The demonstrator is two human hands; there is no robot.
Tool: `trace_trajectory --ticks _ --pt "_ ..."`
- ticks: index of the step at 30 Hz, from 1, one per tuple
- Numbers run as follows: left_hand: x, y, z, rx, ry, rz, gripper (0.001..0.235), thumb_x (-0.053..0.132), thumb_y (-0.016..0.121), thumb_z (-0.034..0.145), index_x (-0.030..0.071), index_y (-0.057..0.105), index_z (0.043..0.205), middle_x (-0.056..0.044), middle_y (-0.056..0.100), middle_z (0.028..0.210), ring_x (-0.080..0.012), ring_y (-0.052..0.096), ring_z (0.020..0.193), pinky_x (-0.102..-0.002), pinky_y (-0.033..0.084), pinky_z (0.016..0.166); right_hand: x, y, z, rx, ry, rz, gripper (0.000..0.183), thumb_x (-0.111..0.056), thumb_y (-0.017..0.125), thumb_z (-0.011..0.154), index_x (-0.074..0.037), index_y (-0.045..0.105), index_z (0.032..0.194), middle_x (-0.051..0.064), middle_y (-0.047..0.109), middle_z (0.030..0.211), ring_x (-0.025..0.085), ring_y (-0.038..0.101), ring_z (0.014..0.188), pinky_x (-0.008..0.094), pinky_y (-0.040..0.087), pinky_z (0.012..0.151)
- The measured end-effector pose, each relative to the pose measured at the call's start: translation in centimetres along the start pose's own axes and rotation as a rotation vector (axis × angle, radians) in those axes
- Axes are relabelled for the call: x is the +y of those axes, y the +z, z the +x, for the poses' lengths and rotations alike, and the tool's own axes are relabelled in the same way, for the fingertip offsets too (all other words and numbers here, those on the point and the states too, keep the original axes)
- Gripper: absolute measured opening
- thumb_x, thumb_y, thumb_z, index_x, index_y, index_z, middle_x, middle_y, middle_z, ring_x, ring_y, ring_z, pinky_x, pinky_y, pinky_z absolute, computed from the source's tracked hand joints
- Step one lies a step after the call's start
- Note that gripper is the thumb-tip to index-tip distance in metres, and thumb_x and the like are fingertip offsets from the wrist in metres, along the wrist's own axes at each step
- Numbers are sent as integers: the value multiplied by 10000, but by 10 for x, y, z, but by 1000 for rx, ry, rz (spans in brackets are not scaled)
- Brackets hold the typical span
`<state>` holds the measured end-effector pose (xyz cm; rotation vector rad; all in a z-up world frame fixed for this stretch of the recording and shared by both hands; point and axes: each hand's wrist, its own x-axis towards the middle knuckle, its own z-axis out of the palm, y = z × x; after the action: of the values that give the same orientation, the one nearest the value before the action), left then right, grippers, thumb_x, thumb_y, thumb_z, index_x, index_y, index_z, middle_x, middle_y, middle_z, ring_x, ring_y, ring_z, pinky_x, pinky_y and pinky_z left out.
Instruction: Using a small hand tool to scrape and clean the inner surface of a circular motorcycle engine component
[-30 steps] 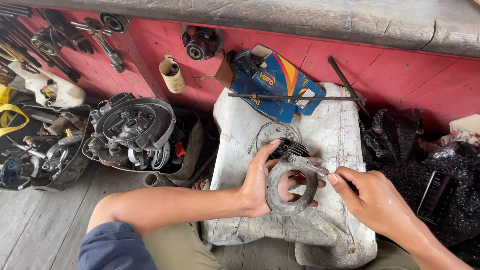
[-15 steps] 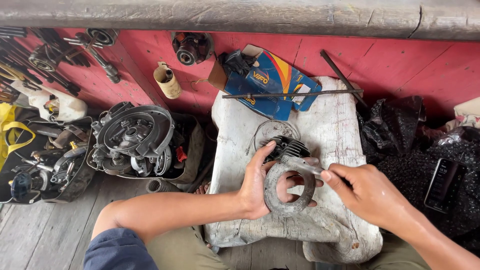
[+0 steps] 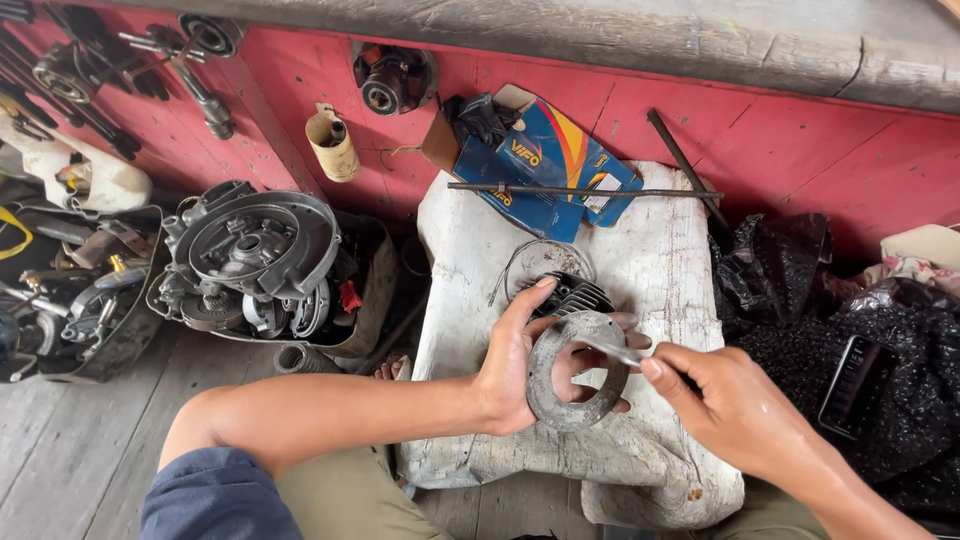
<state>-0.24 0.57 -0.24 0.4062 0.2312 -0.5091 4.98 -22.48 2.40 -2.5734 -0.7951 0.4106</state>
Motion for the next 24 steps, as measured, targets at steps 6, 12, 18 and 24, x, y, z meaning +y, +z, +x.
trace_trajectory --ticks 6,12,18,24 --pt "-5 -11 9 -105 9 -66 805 638 447 983 -66 612 1338 -285 666 1249 -396 668 1089 -499 508 1013 -8 2 -1 -207 -105 -22 358 -482 534 992 -222 711 821 -12 579 539 189 510 476 348 459 550" --pt "-5 -5 10 -45 37 -44 759 618 492 989 -71 661 1258 -253 695 1248 -397 679 1089 -610 548 794 2 -4 2 -25 38 -34 458 -458 536 1027 -151 518 688 9 399 517 158 355 507 353 377 515" --pt "-4 0 10 -60 4 -20 779 650 442 993 -31 647 1309 -250 686 1259 -388 679 1066 -617 543 839 0 -4 -2 -53 26 -31 418 -447 528 1028 -162 596 729 17 375 543 191 315 532 358 373 515" --pt "-4 2 4 -101 91 31 751 615 473 979 -50 650 1279 -251 685 1252 -369 677 1078 -648 537 863 -5 -6 -6 30 11 -32 429 -436 531 1033 -141 512 723 28 351 560 208 290 575 371 359 523"
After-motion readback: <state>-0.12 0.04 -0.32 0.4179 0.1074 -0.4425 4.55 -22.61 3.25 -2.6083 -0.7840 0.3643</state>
